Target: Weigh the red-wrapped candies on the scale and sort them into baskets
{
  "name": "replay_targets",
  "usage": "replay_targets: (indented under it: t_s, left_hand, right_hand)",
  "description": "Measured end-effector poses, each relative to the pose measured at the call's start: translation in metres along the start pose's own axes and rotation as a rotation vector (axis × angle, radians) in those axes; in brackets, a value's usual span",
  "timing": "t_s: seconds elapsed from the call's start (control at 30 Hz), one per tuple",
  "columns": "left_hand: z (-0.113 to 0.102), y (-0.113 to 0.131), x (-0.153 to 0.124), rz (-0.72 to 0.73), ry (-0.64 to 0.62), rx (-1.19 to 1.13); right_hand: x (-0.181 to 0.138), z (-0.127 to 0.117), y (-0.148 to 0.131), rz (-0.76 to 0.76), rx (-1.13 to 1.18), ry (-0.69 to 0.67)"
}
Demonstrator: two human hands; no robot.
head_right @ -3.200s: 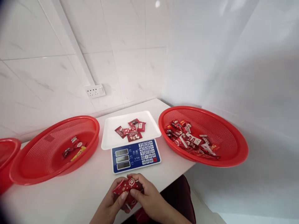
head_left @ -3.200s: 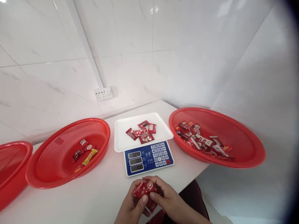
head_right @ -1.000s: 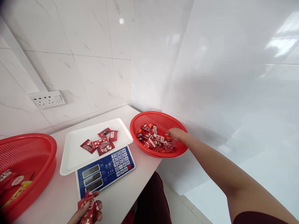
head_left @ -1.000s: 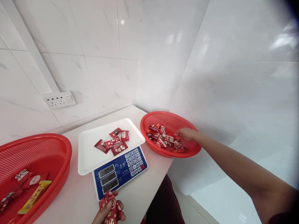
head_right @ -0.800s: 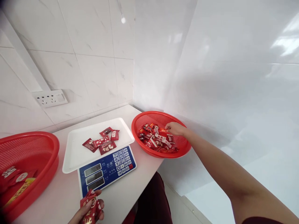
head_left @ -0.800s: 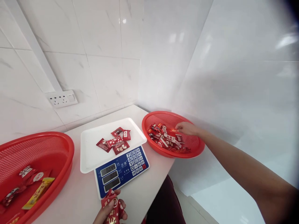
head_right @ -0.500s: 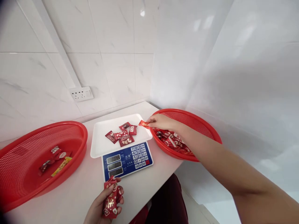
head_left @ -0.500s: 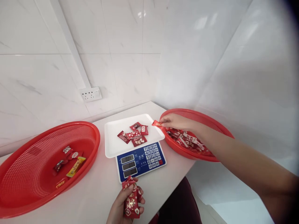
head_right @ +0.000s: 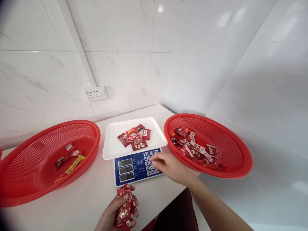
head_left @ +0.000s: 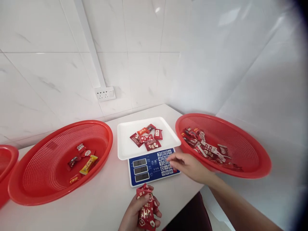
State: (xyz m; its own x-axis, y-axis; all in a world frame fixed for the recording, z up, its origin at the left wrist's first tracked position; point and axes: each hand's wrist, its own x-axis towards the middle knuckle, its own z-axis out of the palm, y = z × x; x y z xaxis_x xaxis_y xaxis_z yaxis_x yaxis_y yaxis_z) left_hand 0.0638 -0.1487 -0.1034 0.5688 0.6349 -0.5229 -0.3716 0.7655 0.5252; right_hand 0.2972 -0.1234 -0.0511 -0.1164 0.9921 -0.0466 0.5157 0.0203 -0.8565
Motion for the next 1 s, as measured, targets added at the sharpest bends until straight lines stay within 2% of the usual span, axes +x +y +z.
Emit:
replay_targets:
  t_s: [0.1,0.2,0.33,0.43,0.57,0.87,1.0]
  left_hand:
    - [0.002,-0.002,-0.001,-0.013,-0.009,0.013]
    - [0.004,-0.004,-0.002,-0.031,0.013,0.041]
    - [0.008,-0.004,-0.004,-0.062,0.035,0.082]
    - [0.01,-0.005,-0.004,-0.087,0.044,0.109]
    - [0.008,-0.006,-0.003,-0.089,0.076,0.127]
    - [0.004,-0.012,-0.003,-0.125,-0.021,0.201]
    - [0.004,-0.013,-0.004,-0.145,-0.102,0.285]
  right_hand:
    - [-0.024,0.028,0.026,0.108,0.148,-0.099]
    - [-0.039,0.056,0.037,0.193,0.282,-0.18]
    - [-0.047,0.077,0.039,0.158,0.269,-0.161]
    - [-0.046,0.081,0.04,0.117,0.266,-0.096]
    - [-0.042,0.086,0.04,0.06,0.291,-0.086]
    - [-0.038,0.089,0.031,-0.022,0.45,-0.34]
    - [-0.036,0.083,0.029,-0.032,0.522,-0.359]
